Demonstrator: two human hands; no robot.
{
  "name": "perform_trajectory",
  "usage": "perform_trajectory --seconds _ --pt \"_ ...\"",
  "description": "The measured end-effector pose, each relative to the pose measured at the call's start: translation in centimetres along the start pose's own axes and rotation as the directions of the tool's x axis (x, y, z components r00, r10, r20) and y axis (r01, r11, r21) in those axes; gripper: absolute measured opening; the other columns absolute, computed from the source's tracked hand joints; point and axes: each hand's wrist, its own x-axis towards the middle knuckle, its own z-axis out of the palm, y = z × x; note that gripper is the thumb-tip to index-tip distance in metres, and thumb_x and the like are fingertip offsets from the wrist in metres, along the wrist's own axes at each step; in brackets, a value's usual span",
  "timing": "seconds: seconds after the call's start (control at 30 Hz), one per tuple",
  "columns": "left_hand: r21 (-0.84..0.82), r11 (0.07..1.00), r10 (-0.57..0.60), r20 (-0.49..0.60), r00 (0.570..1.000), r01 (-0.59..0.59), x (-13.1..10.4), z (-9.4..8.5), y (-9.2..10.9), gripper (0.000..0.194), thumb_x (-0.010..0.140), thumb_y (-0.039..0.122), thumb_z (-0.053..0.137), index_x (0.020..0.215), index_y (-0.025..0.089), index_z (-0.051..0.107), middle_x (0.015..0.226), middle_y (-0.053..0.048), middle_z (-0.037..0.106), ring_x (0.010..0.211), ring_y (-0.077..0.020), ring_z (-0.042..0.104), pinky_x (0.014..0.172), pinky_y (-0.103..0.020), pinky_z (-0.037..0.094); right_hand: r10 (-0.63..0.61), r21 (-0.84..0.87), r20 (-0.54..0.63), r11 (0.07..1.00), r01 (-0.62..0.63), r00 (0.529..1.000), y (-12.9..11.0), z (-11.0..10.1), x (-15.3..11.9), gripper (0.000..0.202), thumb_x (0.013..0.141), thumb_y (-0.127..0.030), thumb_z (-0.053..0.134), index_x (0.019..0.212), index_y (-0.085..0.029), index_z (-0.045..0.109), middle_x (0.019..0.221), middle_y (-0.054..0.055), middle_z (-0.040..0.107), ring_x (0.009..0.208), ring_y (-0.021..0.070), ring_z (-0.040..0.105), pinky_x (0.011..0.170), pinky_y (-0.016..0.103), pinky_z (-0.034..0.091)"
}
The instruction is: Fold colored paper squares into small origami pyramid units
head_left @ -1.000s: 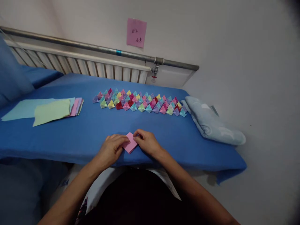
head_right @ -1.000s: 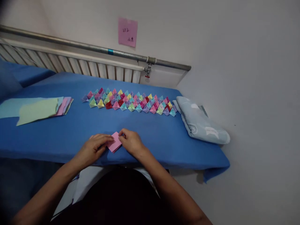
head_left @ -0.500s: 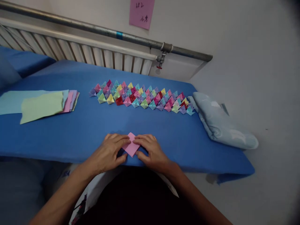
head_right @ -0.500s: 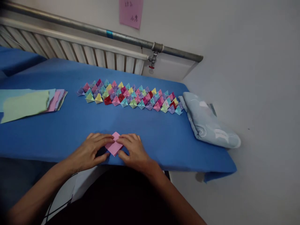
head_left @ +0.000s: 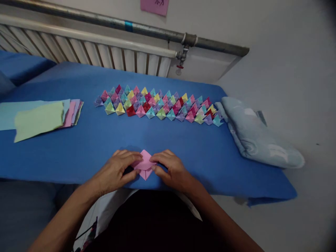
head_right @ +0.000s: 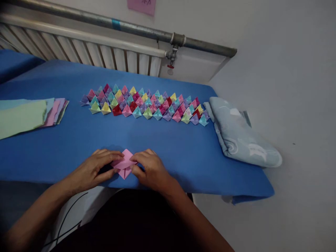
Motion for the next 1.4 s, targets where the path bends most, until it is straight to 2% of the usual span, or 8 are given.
perform_trajectory --seconds 0.27,0.43,0.53,0.67,0.83,1.03,1.23,1.4 --pt "-0.072 0.997 -0.023 -0.049 0.999 0.02 0.4 0.5 -0.8 0.023 0.091 0.032 0.047 0.103 0.027 0.067 0.109 -0.003 0.071 0.1 -0.0207 0.063 0.089 -0.036 0.041 0.005 0.021 -0.031 1.0 -0.004 1.0 0.4 0.0 0.5 0.017 0.091 -0.02 0.049 0.091 -0.018 0.065 0.087 0.004 0.072 0.078 0.016 0.061 0.078 0.032 0.043" --pt "-0.045 0.999 -0.015 -0.049 0.999 0.013 0.3 0.5 -0.8 0.021 0.092 0.03 0.047 0.094 0.025 0.067 0.108 -0.003 0.071 0.097 -0.0203 0.064 0.086 -0.035 0.042 0.041 -0.01 0.011 0.999 -0.041 0.999 0.1 -0.3 0.0 0.019 0.082 -0.018 0.061 0.1 -0.018 0.065 0.106 0.008 0.066 0.096 0.0198 0.057 0.086 0.036 0.045" --pt "-0.002 1.0 0.014 -0.071 0.997 -0.014 0.0 0.7 -0.8 0.018 0.092 0.03 0.048 0.095 0.025 0.066 0.111 -0.003 0.07 0.097 -0.02 0.064 0.085 -0.035 0.042 0.066 -0.043 0.038 0.997 -0.064 0.997 0.0 -0.2 -0.3 0.021 0.082 -0.014 0.061 0.101 -0.018 0.065 0.11 0.009 0.064 0.098 0.0204 0.056 0.087 0.037 0.045" --pt "0.044 0.999 0.033 -0.123 0.992 -0.027 -0.5 1.0 -1.0 0.016 0.093 0.029 0.05 0.095 0.025 0.065 0.11 -0.003 0.07 0.096 -0.0194 0.063 0.084 -0.035 0.043 0.106 -0.086 -0.013 0.991 -0.107 0.994 0.2 0.3 -0.5 0.017 0.089 -0.013 0.051 0.096 -0.019 0.066 0.108 0.009 0.065 0.095 0.0201 0.058 0.086 0.038 0.047" --pt "0.096 0.995 0.027 -0.236 0.971 -0.005 -0.9 1.4 -1.0 0.017 0.093 0.031 0.049 0.092 0.024 0.065 0.107 -0.003 0.069 0.096 -0.0199 0.062 0.083 -0.036 0.044 0.122 -0.098 -0.096 0.986 -0.131 0.988 0.2 0.7 -0.5 0.015 0.091 -0.016 0.051 0.089 -0.019 0.065 0.105 0.008 0.066 0.094 0.0196 0.059 0.084 0.037 0.049" --pt "0.081 0.994 -0.048 -0.286 0.957 0.074 -0.8 1.9 -0.7 0.019 0.093 0.031 0.05 0.084 0.022 0.064 0.102 -0.004 0.069 0.096 -0.0214 0.062 0.082 -0.038 0.046 0.176 -0.092 -0.164 0.977 -0.193 0.971 0.0 1.0 -0.2 0.011 0.088 -0.016 0.055 0.082 -0.019 0.063 0.102 0.007 0.067 0.094 0.0202 0.061 0.086 0.038 0.049" --pt "0.048 0.984 -0.154 -0.29 0.945 0.174 -0.7 2.1 -0.6 0.021 0.091 0.034 0.05 0.078 0.022 0.062 0.102 -0.004 0.068 0.099 -0.0236 0.061 0.085 -0.042 0.045 0.233 -0.101 -0.189 0.962 -0.255 0.954 -0.1 1.3 0.3 0.012 0.086 -0.017 0.057 0.075 -0.02 0.061 0.1 0.007 0.067 0.096 0.0205 0.061 0.086 0.038 0.049" --pt "0.011 0.978 -0.194 -0.285 0.939 0.206 -0.6 2.0 -0.5 0.022 0.09 0.035 0.051 0.076 0.022 0.061 0.103 -0.005 0.067 0.098 -0.0248 0.06 0.084 -0.043 0.044 0.239 -0.099 -0.207 0.96 -0.264 0.949 -0.3 1.3 0.5 0.014 0.086 -0.017 0.057 0.072 -0.02 0.059 0.1 0.007 0.066 0.097 0.0207 0.061 0.085 0.037 0.05"
